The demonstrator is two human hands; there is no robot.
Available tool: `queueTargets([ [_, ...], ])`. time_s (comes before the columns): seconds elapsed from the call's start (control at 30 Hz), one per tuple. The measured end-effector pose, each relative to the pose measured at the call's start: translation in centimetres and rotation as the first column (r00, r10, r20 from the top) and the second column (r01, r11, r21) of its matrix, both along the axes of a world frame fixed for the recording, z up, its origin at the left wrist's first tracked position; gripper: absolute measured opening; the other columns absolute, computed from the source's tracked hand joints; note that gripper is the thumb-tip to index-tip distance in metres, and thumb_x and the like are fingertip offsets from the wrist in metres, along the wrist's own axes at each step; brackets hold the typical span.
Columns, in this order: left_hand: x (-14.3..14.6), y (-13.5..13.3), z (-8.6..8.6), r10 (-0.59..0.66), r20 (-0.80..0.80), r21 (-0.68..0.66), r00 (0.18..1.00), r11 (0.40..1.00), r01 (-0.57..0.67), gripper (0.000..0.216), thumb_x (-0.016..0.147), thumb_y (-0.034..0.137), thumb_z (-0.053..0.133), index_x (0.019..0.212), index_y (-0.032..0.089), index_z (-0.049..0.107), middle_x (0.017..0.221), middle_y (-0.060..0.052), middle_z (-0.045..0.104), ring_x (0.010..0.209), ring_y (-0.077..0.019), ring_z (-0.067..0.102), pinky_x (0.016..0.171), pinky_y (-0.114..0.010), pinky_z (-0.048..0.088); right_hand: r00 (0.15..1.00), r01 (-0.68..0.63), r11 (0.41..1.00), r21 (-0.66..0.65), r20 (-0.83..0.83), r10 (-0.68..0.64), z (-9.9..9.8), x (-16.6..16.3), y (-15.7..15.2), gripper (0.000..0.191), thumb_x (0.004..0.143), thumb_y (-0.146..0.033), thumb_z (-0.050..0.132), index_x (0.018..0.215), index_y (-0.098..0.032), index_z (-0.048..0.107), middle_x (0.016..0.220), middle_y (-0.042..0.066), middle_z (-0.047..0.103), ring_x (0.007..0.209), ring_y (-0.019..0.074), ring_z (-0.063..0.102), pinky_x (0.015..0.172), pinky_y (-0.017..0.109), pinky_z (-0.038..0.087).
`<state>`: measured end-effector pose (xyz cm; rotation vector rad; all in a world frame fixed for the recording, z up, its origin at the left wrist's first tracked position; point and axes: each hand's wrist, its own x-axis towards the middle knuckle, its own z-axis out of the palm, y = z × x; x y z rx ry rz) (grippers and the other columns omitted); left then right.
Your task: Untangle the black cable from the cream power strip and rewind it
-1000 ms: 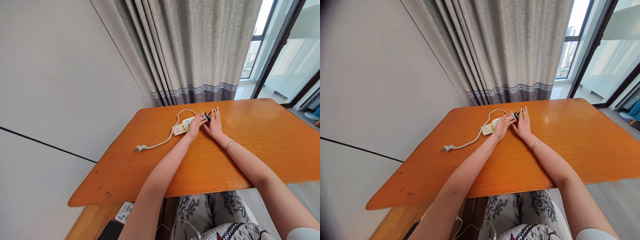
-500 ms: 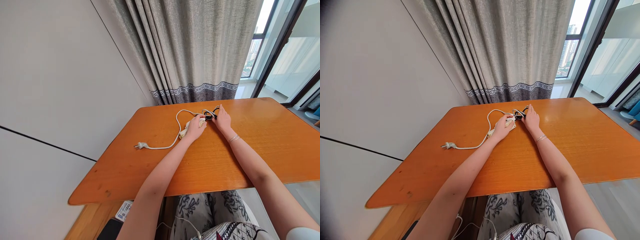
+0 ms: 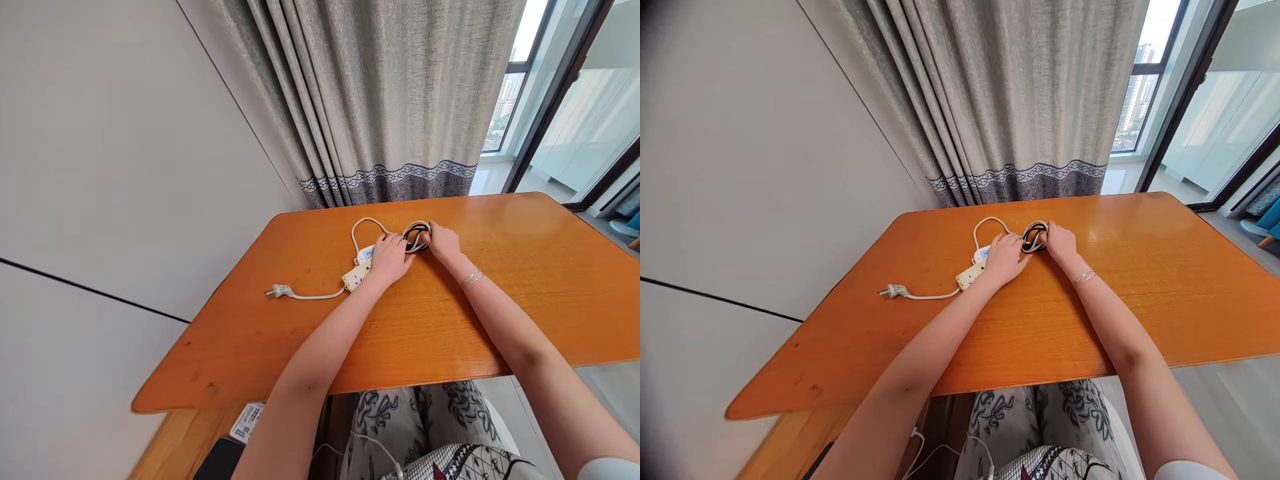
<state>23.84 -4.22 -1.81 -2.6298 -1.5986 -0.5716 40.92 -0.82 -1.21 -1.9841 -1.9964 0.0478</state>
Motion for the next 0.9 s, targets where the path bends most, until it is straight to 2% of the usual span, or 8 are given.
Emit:
queueTargets([
  [0.2,0.0,0.0,0.3,0.088,0.008,0.008,0.996,0.996,-0.088,0.034,0.098,0.034,0.053,0.119,0.012,0.07,0.122,-0.021,0.072,0.123,-0.0364,0.061,0.119,-0.052,0.029,0.993,-0.113,0.993,0.013,-0.03,0.114,0.6,-1.5,-0.9,0.035,0.101,-0.026,0.044,0.125,-0.014,0.066,0.114,0.017,0.077,0.1,0.0289,0.073,0.08,0.031,0.049],
  [0.37,-0.2,0.3,0.7,0.149,0.067,-0.074,0.987,0.987,-0.144,0.034,0.096,0.027,0.053,0.124,0.018,0.069,0.112,-0.017,0.075,0.115,-0.0364,0.066,0.109,-0.052,0.04,0.976,-0.204,0.978,0.041,-0.074,0.207,0.7,-1.4,-0.9,0.038,0.1,-0.024,0.046,0.133,-0.018,0.064,0.122,0.012,0.076,0.105,0.0263,0.072,0.084,0.029,0.049],
  [0.5,-0.3,0.5,1.1,0.205,0.07,-0.142,0.976,0.971,-0.193,0.036,0.095,0.025,0.053,0.126,0.02,0.071,0.112,-0.016,0.076,0.11,-0.0359,0.069,0.098,-0.048,0.049,0.961,-0.26,0.965,0.032,-0.095,0.262,1.5,-1.6,-1.2,0.039,0.1,-0.028,0.052,0.137,-0.02,0.063,0.124,0.01,0.075,0.109,0.0259,0.071,0.088,0.029,0.05],
  [0.6,-0.2,0.4,1.3,0.227,0.056,-0.154,0.972,0.964,-0.217,0.036,0.095,0.025,0.054,0.127,0.021,0.071,0.115,-0.014,0.076,0.111,-0.0343,0.069,0.094,-0.045,0.052,0.978,-0.205,0.978,-0.028,0.017,0.206,2.6,-2.2,-1.8,0.036,0.1,-0.032,0.054,0.132,-0.018,0.064,0.119,0.014,0.076,0.107,0.0282,0.071,0.086,0.032,0.051],
  [0.7,-0.1,0.2,1.4,0.216,0.011,-0.129,0.976,0.969,-0.213,0.038,0.094,0.022,0.053,0.129,0.022,0.069,0.116,-0.012,0.077,0.112,-0.0319,0.07,0.096,-0.043,0.052,0.981,-0.146,0.989,-0.032,0.124,0.149,3.4,-2.8,-2.5,0.033,0.101,-0.029,0.05,0.125,-0.014,0.066,0.121,0.019,0.071,0.108,0.0298,0.071,0.082,0.032,0.052],
  [0.9,0.4,-0.5,1.7,0.232,-0.017,-0.132,0.973,0.964,-0.232,0.037,0.095,0.024,0.053,0.129,0.023,0.068,0.118,-0.007,0.078,0.112,-0.0286,0.071,0.098,-0.04,0.051,0.96,-0.17,0.985,-0.001,0.227,0.166,3.0,-2.7,-2.8,0.036,0.101,-0.017,0.036,0.121,-0.01,0.066,0.112,0.021,0.071,0.101,0.0297,0.073,0.076,0.033,0.05],
])
